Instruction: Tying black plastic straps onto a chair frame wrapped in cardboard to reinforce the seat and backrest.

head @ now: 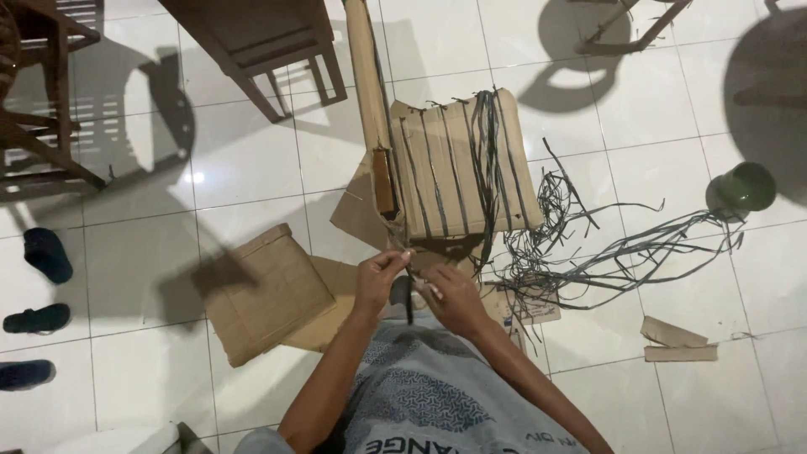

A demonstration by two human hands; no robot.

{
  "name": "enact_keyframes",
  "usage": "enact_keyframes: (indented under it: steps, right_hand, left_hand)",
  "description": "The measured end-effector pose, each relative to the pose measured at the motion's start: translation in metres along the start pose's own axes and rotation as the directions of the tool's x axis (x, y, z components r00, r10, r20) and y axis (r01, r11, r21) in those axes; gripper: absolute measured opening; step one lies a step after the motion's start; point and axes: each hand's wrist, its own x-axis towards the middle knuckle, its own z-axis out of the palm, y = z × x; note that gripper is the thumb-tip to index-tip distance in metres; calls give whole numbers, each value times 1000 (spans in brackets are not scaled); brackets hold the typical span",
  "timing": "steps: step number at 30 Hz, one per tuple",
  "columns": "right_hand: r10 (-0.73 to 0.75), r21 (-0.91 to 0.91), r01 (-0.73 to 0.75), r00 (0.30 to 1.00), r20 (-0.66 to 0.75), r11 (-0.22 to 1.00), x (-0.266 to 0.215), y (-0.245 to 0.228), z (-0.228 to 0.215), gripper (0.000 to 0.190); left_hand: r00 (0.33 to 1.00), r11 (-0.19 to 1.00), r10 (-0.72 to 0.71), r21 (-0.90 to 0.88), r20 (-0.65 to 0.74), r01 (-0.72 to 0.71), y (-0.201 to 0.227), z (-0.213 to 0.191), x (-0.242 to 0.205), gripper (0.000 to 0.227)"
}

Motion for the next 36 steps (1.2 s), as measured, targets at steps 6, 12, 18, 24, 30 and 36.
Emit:
enact_keyframes:
  steps: [6,12,18,24,30,36]
  right_hand:
    - [177,189,-146,971,-162,971,11,-8,4,24]
    - [200,305,-157,973,-117,939,16,1,34,17]
    - [231,353,-181,967,-105,918,13,-11,16,10]
    - [156,227,-134,984,-84,965,23,-10,16,8]
    - [33,101,-24,995,-91,995,33,-28,4,20]
    - [-100,-28,99,994,-42,995,39,-24,-6,25]
  left_hand:
    - [999,999,-35,10,-28,36,-7,-5,-2,25]
    - [994,990,-90,-112,-59,83,-5,-5,-4,20]
    - [991,989,-88,-127,-105,74,-9,-6,-14,23]
    - [993,992,81,-85,-91,-89,15,-9,-31,38]
    - [1000,978,-11,209,-22,15,27,-10,-40,18]
    - [993,923,111,367,38,-118,33,-22,-35,17]
